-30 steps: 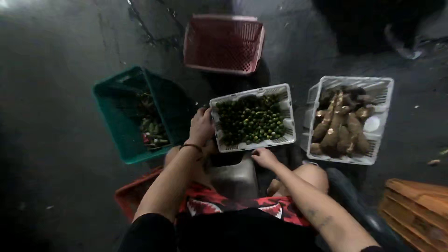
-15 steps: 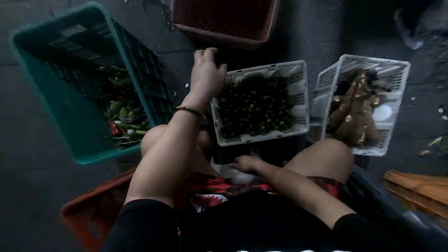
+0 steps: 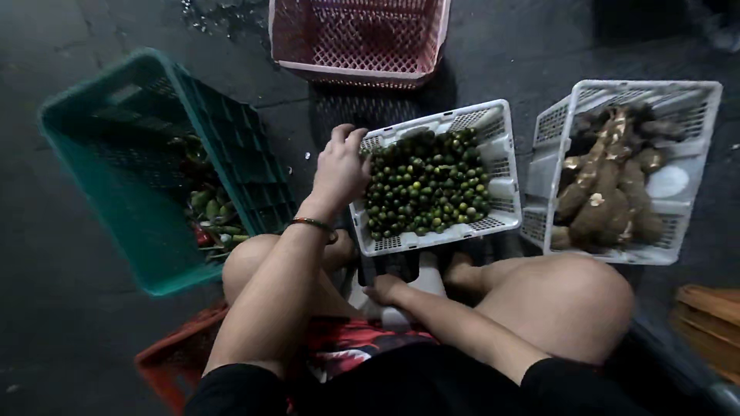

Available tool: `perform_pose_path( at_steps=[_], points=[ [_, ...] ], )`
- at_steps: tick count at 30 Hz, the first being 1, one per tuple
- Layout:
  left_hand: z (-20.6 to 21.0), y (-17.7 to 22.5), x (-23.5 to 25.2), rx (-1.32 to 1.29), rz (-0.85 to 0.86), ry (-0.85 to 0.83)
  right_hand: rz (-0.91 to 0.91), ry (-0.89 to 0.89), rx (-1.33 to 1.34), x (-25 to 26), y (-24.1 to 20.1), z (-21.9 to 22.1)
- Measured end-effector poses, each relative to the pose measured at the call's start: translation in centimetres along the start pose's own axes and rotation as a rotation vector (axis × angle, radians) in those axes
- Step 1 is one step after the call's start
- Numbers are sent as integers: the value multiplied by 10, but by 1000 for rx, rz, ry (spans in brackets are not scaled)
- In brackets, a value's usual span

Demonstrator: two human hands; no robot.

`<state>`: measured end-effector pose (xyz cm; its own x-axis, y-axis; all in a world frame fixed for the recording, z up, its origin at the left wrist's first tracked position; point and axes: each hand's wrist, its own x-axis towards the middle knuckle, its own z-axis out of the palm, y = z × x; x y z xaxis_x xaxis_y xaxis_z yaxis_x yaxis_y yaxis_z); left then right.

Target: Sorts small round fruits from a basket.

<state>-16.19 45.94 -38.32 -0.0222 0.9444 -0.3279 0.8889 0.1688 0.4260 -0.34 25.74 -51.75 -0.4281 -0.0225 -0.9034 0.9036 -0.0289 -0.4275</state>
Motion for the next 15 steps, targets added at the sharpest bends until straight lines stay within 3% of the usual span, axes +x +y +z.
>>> perform_pose_path(
  at_steps=[2, 5, 10, 13, 15],
  points=[
    [-10, -14, 8, 1, -104, -4, 5, -15, 21, -5, 5, -4],
    [-21, -2, 13, -99, -179, 1, -2, -33, 35, -17, 23, -4],
    [-19, 40, -7, -112, -4, 61, -77, 1, -207, -11, 18, -29],
    [-16, 42, -44, -132, 162, 124, -100, 211, -213, -21, 12, -35],
    [-20, 36, -56, -167, 129, 125, -114, 450, -142, -17, 11, -55]
  ],
)
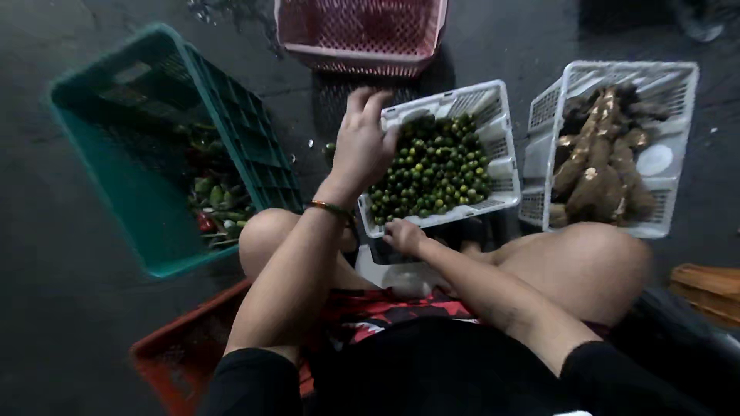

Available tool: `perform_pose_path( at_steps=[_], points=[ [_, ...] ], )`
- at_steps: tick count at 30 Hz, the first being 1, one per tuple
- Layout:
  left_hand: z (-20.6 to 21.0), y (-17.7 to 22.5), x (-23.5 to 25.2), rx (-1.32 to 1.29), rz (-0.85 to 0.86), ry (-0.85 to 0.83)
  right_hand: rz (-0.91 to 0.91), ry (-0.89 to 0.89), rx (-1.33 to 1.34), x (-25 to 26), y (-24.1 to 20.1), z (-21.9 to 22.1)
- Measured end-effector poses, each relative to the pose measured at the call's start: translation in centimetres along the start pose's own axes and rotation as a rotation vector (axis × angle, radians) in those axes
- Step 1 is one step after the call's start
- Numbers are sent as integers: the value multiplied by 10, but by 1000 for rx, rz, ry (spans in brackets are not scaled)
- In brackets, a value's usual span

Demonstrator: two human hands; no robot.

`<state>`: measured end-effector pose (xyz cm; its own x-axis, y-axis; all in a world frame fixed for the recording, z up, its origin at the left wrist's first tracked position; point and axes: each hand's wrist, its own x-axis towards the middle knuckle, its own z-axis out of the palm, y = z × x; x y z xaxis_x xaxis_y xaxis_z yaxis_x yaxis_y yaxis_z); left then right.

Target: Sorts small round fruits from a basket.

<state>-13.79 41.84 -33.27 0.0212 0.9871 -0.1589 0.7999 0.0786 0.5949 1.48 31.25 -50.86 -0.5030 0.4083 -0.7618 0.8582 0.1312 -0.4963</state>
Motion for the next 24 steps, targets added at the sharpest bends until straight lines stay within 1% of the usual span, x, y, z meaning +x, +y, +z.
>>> perform_pose_path(
  at_steps=[2, 3, 4, 5, 7, 9, 12, 14, 16, 18, 20, 21, 22, 23, 24],
  points=[
    [-10, -1, -3, 4, -105, -86, 16, 206, 3, 15, 4, -22],
    [-16, 1, -4, 19, -122, -113, 34, 291, -41, 25, 5, -34],
    [-23, 4, -4, 31, -106, -117, 56, 363, -94, 36, 8, -46],
    [-28, 7, -3, 36, -81, -113, 82, 396, -150, 48, 11, -57],
    [-35, 3, 7, 33, -43, -79, 105, 358, -291, 78, 18, -75],
    [-29, -15, 21, 18, -58, -49, 76, 300, -431, 104, 33, -76],
    [-25, -36, 34, 43, -149, -120, -57, 282, -566, 118, 58, -68],
    [-29, -42, 35, 69, -154, -140, -152, 245, -588, 114, 67, -66],
    [-35, -41, 42, 83, -124, -112, -179, 223, -539, 117, 67, -69],
    [-36, -32, 43, 79, -99, -104, -139, 184, -430, 119, 66, -65],
    [-31, -30, 53, 117, -44, -81, -104, 141, -333, 120, 57, -78],
    [-30, -30, 55, 127, -31, -91, -96, 153, -278, 115, 51, -82],
    [-31, -31, 55, 125, -32, -106, -93, 205, -205, 107, 45, -85],
    [-35, -32, 56, 118, -41, -109, -95, 280, -114, 101, 35, -95],
    [-42, -34, 60, 108, -57, -101, -93, 344, -24, 98, 23, -114]
  ],
)
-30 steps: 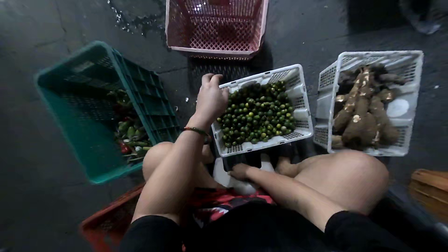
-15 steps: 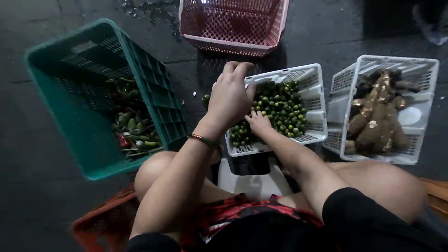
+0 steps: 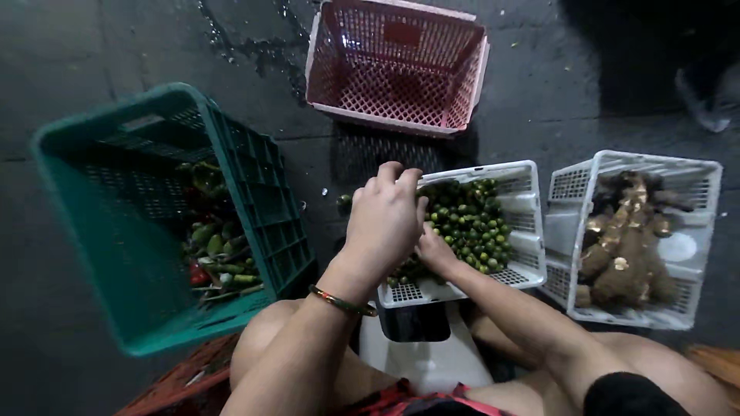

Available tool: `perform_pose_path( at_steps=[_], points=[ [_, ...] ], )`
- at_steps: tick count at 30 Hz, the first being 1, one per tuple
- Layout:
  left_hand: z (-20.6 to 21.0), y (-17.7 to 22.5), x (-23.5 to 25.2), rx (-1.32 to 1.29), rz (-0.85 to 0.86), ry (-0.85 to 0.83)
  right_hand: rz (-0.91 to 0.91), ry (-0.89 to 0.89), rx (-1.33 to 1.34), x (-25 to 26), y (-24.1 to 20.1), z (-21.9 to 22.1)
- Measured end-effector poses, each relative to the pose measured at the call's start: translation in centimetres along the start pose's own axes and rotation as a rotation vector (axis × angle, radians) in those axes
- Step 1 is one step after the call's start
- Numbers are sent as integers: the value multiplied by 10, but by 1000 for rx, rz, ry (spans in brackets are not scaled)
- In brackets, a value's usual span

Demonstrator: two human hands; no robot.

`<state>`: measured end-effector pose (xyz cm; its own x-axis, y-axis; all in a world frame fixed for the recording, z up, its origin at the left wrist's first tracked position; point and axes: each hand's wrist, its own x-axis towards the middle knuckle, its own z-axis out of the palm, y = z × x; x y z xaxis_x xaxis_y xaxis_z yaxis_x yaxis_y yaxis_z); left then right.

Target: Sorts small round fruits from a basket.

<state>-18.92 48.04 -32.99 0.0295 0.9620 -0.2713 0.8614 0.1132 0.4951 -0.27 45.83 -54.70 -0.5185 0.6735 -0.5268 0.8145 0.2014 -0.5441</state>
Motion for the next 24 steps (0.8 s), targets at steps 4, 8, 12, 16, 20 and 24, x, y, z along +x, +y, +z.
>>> perform_pose_path(
  at_steps=[4, 8, 12, 16, 20, 24],
  points=[
    [-15, -9, 4, -27, -104, -31, 151, 145, 401, 70, -18, -103],
    [-13, -10, -4, -14, -123, -44, 303, 370, 674, 162, -22, -188],
    [-19, -27, -14, 24, -163, -53, 134, 217, -276, 195, -6, -177],
    [-27, -40, -16, 72, -222, -81, 139, 108, -487, 185, 7, -148],
    [-29, -35, -14, 80, -208, -111, 134, 57, -606, 132, 18, -149],
    [-24, -26, -8, 91, -168, -128, -36, 196, -458, 56, -2, -95]
  ],
)
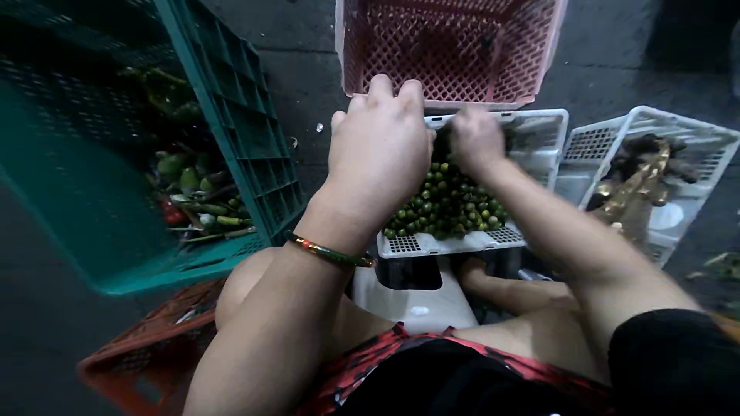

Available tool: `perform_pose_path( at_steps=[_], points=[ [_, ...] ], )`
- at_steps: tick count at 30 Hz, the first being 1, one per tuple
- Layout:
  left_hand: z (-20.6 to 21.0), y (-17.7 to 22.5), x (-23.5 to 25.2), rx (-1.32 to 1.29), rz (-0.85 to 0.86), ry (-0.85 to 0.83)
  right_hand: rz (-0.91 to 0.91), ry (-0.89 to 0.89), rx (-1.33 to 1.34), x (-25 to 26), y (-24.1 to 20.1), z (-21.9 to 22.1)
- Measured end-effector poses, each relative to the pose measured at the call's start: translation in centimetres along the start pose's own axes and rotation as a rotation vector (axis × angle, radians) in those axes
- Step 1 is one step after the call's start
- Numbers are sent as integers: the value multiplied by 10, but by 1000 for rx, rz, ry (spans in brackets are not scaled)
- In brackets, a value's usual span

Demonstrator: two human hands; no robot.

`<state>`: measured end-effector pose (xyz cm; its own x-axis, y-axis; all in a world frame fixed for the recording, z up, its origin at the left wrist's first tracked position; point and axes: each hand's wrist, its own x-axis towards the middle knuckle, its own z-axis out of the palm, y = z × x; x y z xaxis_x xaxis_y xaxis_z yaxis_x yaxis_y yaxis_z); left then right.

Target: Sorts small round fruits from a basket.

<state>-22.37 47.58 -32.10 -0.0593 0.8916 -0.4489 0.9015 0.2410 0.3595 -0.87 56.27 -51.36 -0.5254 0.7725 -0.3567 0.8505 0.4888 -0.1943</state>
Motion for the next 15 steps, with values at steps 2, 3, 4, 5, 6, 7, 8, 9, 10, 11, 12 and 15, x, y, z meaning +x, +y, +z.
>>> perform_pose_path(
  at_steps=[2, 3, 4, 5, 6, 7, 8, 9, 10, 11, 12, 15],
  points=[
    [0, 3, 3, 7, 9, -12, -40, -88, 98, -29, -33, 40],
    [0, 5, 3, 9, 9, -20, -46, -169, 114, -37, -41, 64],
    [1, 6, 3, 11, 6, -26, -49, -210, 113, -43, -42, 89],
    [2, 6, 2, 15, 2, -27, -45, -180, 118, -45, -40, 110],
    [2, 7, 1, 15, -3, -25, -14, -107, 148, -45, -39, 121],
    [3, 6, -2, 16, -7, -25, 39, -28, 196, -47, -43, 124],
    [4, 5, -4, 20, -7, -23, 86, 47, 242, -48, -51, 120],
    [4, 3, -6, 21, -4, -18, 106, 86, 274, -49, -61, 113],
    [5, 2, -8, 21, 0, -21, 115, 54, 281, -53, -72, 106],
    [5, 1, -9, 19, 3, -29, 119, -34, 254, -56, -83, 104],
    [5, 0, -10, 19, 3, -37, 118, -143, 218, -57, -92, 105],
    [2, -2, -11, 3, 4, -43, 105, -308, 186, -56, -106, 121]
  ],
)
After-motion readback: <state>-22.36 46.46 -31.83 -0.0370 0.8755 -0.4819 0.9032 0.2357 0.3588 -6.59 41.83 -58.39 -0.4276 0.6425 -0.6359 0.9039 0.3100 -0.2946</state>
